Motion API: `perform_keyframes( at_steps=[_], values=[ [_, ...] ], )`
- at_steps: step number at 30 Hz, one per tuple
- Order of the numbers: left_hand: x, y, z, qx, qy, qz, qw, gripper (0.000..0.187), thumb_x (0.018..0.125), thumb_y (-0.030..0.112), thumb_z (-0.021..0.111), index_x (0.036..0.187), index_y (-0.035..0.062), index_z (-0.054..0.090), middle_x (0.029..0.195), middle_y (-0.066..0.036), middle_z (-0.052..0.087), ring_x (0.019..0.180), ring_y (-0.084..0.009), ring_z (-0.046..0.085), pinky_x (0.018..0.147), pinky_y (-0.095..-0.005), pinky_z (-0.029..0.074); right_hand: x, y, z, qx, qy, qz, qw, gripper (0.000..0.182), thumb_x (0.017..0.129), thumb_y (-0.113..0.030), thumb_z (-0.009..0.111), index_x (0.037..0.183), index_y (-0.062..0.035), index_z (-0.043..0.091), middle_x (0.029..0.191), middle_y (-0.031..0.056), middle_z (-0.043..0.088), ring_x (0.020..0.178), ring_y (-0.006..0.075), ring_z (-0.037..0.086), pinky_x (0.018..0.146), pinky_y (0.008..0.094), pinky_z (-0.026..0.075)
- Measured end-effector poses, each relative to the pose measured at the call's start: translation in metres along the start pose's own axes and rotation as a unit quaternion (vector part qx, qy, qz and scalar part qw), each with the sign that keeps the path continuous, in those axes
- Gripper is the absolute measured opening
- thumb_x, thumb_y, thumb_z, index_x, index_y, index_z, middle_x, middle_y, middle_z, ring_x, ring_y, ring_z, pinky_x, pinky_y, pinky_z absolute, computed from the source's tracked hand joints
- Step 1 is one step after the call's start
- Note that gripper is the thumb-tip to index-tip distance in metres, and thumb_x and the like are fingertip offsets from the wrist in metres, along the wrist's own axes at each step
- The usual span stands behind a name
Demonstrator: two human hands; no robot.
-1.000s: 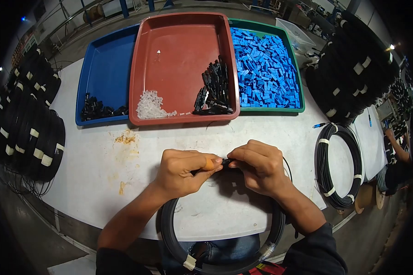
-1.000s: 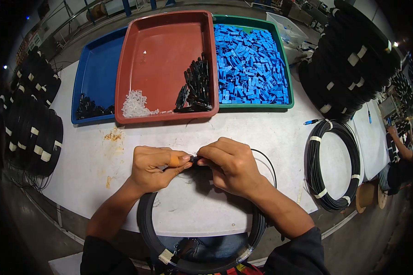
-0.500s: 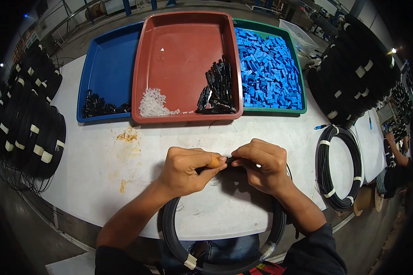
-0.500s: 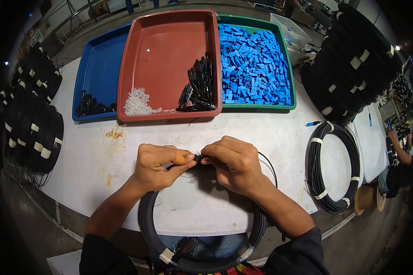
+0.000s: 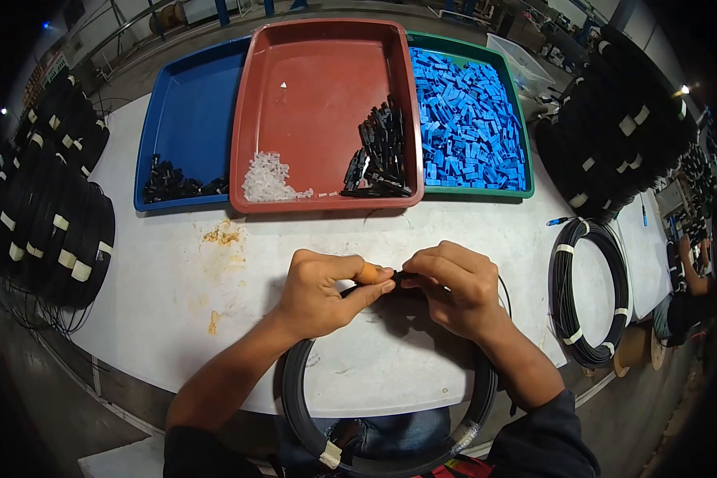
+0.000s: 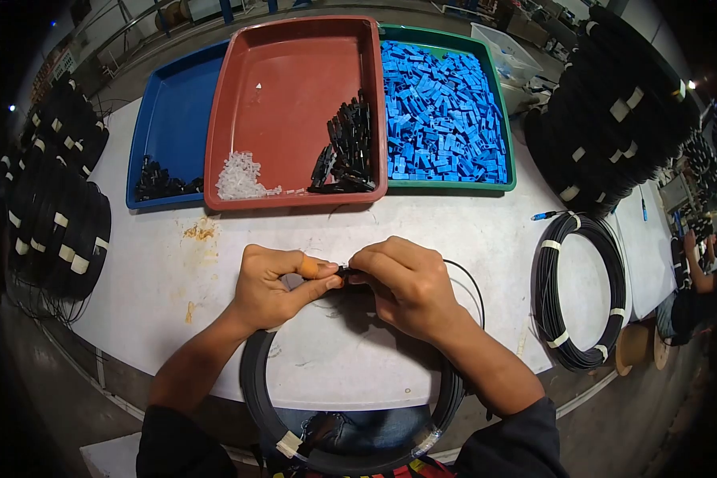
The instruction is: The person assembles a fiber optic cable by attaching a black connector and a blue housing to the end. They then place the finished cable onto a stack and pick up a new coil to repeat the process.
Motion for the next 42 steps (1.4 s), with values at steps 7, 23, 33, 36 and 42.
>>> perform_keyframes(
  at_steps=[7,23,33,36,42],
  values=[
    [-0.001,0.012,0.006,0.096,-0.04,0.171,0.98,0.01,0.078,-0.003,0.082,0.086,-0.0025,0.076,0.084,-0.017,0.077,0.071,-0.022,0.076,0.067,-0.0282,0.06,-0.003,0.008,0.004,0.051,-0.056,0.038,0.996,0.025,0.072,0.009,0.074,0.094,-0.0026,0.07,0.082,0.0102,0.069,0.068,0.0286,0.067,0.061,0.039,0.054],
    [-0.004,0.02,0.008,0.142,-0.068,0.246,0.956,0.016,0.074,-0.007,0.081,0.088,-0.0017,0.076,0.084,-0.015,0.077,0.068,-0.0241,0.074,0.068,-0.0324,0.061,-0.003,0.011,0.004,0.081,-0.059,0.081,0.992,0.019,0.074,0.007,0.075,0.091,-0.0004,0.071,0.077,0.0127,0.069,0.065,0.0288,0.067,0.059,0.036,0.052],
    [0.0,0.005,0.002,0.026,-0.001,0.046,0.999,0.009,0.077,-0.003,0.081,0.083,-0.0015,0.074,0.082,-0.013,0.076,0.067,-0.0226,0.074,0.064,-0.0311,0.06,0.002,-0.005,-0.001,-0.012,0.0,-0.019,1.0,0.021,0.072,0.007,0.076,0.09,-0.0011,0.07,0.075,0.0116,0.068,0.063,0.0286,0.067,0.058,0.0352,0.052],
    [0.001,0.013,0.007,0.085,-0.037,0.164,0.982,0.008,0.078,-0.002,0.081,0.082,-0.002,0.074,0.081,-0.013,0.076,0.067,-0.0219,0.074,0.064,-0.0308,0.06,-0.003,0.001,0.001,0.017,-0.025,0.007,1.0,0.021,0.072,0.007,0.076,0.091,-0.0017,0.07,0.075,0.0119,0.068,0.066,0.0288,0.067,0.059,0.0361,0.053],
    [-0.005,0.029,0.009,0.161,-0.037,0.272,0.948,0.013,0.076,-0.008,0.081,0.085,-0.0019,0.074,0.079,-0.015,0.075,0.064,-0.0227,0.073,0.063,-0.031,0.059,-0.003,0.008,0.007,0.099,-0.038,0.066,0.992,0.022,0.072,0.005,0.077,0.091,-0.0022,0.07,0.076,0.012,0.069,0.068,0.0284,0.068,0.059,0.0372,0.053]
  ],
)
Point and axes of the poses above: each hand's wrist, its own x-axis towards the middle knuckle, its own z-axis out of the palm, y = z × x, the point moved 6 cm from there along x, towards the middle knuckle
